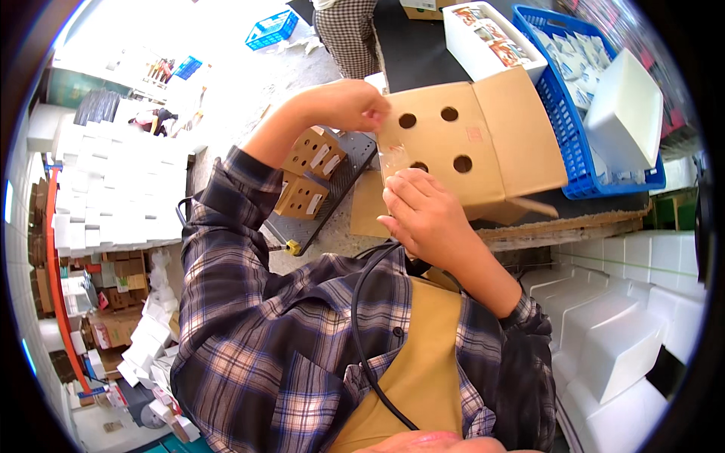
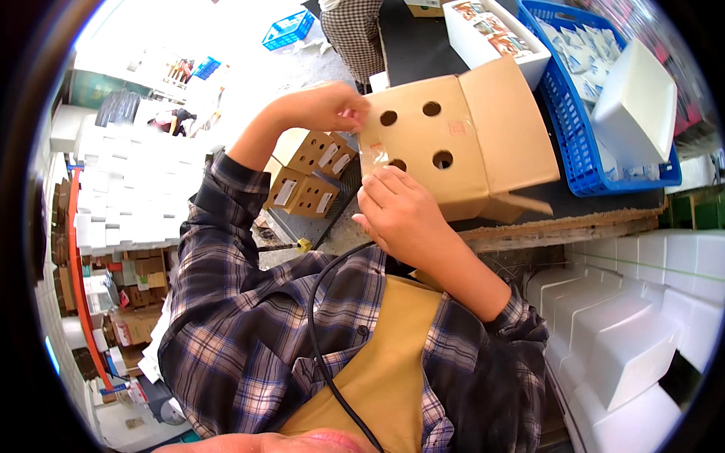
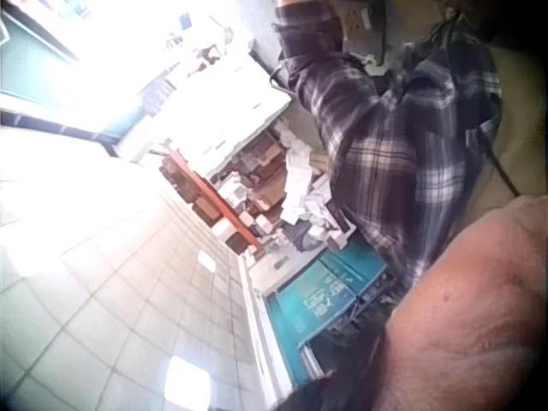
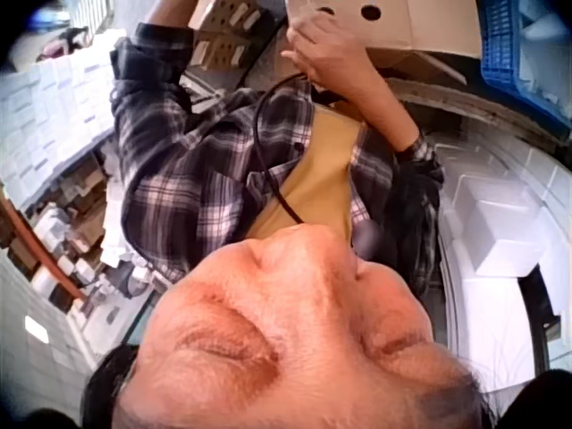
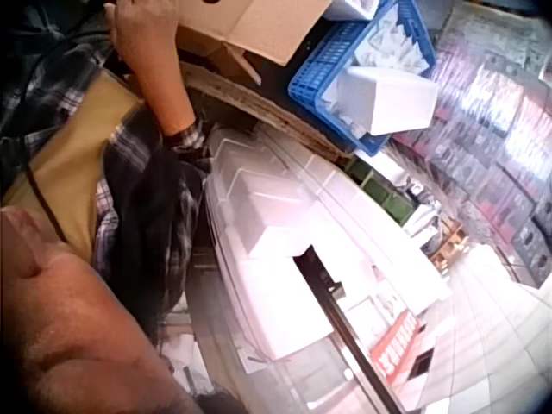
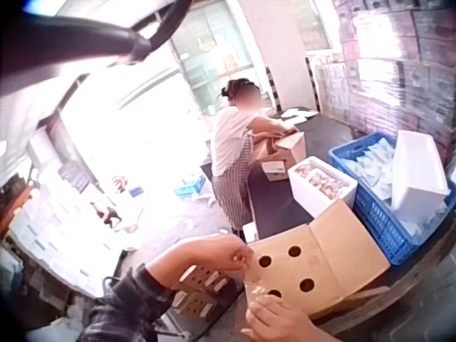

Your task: The person packs small items from cardboard boxes into white foam containers, then places the containers back into the cardboard boxes and seals them with tape.

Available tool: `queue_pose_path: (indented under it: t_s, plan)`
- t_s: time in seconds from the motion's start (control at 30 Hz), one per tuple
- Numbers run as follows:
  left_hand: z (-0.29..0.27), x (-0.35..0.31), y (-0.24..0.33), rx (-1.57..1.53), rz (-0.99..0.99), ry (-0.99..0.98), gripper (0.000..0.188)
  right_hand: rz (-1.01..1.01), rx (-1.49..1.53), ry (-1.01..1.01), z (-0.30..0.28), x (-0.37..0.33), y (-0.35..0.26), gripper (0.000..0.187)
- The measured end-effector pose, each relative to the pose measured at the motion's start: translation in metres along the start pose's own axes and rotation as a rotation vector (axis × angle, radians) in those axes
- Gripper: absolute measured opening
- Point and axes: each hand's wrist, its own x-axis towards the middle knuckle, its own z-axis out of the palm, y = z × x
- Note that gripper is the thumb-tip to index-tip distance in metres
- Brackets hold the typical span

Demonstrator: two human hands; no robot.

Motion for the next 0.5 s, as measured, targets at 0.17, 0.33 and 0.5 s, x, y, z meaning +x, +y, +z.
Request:
queue_pose_path:
  t_s: [0.17,0.33,0.5]
  plan:
    - [-0.008,0.018,0.018,0.095,0.041,-0.149,0.012,0.036,-0.023,-0.021,0.018,-0.004,0.001,0.036]
    - [0.018,0.037,0.013,0.260,0.132,-0.156,0.011,0.084,-0.167,-0.045,0.025,-0.007,-0.003,0.033]
    - [0.050,0.053,-0.001,0.142,0.199,-0.120,0.022,0.235,-0.196,-0.054,0.035,-0.003,0.001,0.025]
